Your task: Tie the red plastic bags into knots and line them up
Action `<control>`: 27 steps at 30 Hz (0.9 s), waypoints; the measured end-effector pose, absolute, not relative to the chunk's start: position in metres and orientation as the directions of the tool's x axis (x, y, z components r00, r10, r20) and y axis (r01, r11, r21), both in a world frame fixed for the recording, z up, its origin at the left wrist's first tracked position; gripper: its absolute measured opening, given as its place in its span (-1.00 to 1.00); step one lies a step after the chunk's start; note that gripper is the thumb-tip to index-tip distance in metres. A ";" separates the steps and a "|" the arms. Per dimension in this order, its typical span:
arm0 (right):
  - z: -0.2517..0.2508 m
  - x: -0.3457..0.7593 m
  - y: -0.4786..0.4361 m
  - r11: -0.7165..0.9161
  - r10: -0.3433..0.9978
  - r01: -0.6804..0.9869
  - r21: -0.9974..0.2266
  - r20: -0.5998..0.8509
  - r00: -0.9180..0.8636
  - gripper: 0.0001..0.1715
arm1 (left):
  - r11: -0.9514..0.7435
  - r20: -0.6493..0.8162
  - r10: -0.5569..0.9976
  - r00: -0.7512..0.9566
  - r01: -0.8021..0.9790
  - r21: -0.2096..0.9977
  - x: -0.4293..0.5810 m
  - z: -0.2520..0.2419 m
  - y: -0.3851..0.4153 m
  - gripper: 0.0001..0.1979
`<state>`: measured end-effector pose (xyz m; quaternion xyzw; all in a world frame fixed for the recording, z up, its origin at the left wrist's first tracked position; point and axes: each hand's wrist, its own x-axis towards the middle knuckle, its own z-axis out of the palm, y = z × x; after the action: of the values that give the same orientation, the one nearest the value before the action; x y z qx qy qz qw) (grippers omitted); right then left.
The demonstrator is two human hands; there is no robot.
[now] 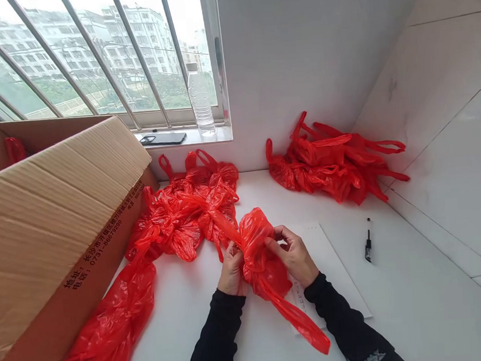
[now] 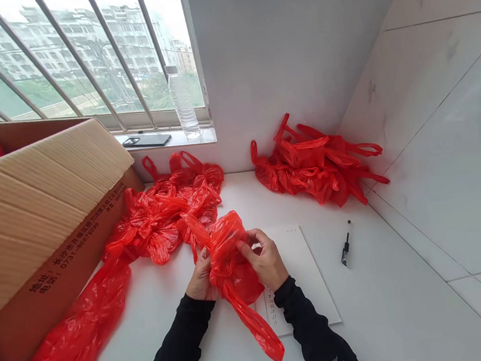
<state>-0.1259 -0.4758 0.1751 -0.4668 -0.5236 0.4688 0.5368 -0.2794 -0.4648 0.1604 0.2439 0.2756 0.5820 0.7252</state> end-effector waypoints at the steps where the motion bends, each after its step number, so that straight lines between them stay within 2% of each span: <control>1: 0.175 -0.126 -0.476 0.133 0.991 -0.029 -0.991 0.132 0.015 -0.68 | 0.203 -0.112 0.978 0.175 -0.697 0.687 -0.277 0.161 -0.465 -0.64; 6: 0.177 -0.121 -0.476 0.182 0.982 -0.092 -0.979 0.176 0.074 -0.73 | 0.263 -0.167 0.964 0.207 -0.648 0.714 -0.270 0.162 -0.466 -0.71; 13: 0.173 -0.117 -0.474 0.183 0.981 -0.106 -0.977 0.175 0.080 -0.72 | 0.241 -0.172 0.970 0.170 -0.628 0.740 -0.269 0.165 -0.469 -0.60; 19: 0.175 -0.120 -0.475 0.151 0.988 -0.101 -0.983 0.151 0.011 -0.71 | 0.127 -0.114 0.992 0.061 -0.624 0.771 -0.269 0.158 -0.467 -0.51; 24: 0.172 -0.119 -0.476 0.146 0.989 -0.109 -0.983 0.142 0.037 -0.77 | 0.069 -0.038 0.997 0.066 -0.592 0.803 -0.275 0.159 -0.465 -0.46; 27: 0.172 -0.119 -0.479 0.176 0.983 -0.049 -0.983 0.173 0.059 -0.61 | -0.007 0.030 0.999 0.040 -0.474 0.881 -0.277 0.160 -0.466 -0.52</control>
<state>-0.1192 -0.4789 0.1722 -0.4542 -0.5143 0.4537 0.5687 -0.2769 -0.4660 0.1599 0.3790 0.3463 0.6001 0.6135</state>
